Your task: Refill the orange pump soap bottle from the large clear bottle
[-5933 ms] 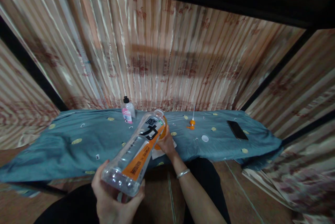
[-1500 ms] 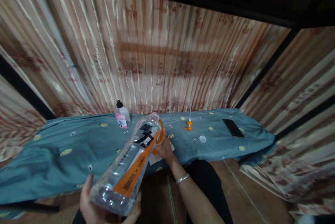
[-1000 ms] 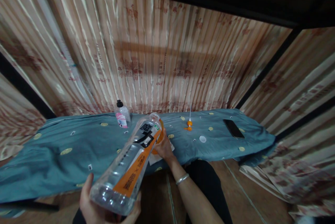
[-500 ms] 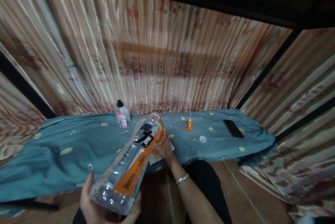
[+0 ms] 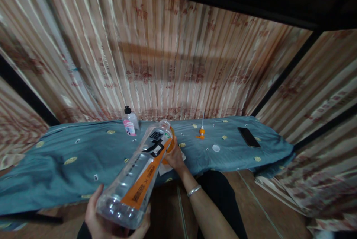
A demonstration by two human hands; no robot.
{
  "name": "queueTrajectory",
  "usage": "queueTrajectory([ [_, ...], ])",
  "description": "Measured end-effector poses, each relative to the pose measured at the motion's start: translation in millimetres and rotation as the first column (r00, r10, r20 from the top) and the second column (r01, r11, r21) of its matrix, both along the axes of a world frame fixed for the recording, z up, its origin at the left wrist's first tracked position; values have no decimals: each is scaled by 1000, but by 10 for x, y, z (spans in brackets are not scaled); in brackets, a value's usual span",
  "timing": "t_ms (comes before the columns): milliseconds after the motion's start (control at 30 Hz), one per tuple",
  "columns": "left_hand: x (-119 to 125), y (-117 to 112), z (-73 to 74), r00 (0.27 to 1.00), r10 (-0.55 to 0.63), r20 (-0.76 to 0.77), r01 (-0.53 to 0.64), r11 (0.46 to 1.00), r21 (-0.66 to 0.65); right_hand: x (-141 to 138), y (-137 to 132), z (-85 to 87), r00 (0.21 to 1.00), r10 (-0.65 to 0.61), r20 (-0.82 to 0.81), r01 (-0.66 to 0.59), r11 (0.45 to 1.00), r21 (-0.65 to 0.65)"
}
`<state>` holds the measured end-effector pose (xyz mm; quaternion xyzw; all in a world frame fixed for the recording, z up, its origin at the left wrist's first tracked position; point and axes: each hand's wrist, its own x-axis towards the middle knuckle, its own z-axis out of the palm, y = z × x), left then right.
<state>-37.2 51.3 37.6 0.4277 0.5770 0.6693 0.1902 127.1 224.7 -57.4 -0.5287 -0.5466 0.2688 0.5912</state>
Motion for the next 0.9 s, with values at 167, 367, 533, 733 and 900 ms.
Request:
queueTrajectory([
  [167, 12, -3, -12, 1000, 22, -18, -22, 1000, -17, -5, 10, -23, 1000, -14, -2, 14, 1000, 22],
  [367, -118, 43, -148, 998, 31, -59, -30, 1000, 8, -9, 13, -34, 1000, -6, -8, 6, 1000, 19],
  [533, -362, 137, -381, 966, -25, -257, 59, 990, 127, 0, 16, -33, 1000, 8, -19, -8, 999, 32],
  [733, -212, 102, -284, 980, 15, -197, 12, 991, 136, 5, 7, -15, 999, 22, -28, -22, 1000, 3],
  [900, -366, 143, -414, 939, -41, -341, 115, 973, 199, 11, 8, 0, 1000, 14, -13, -13, 1000, 16],
])
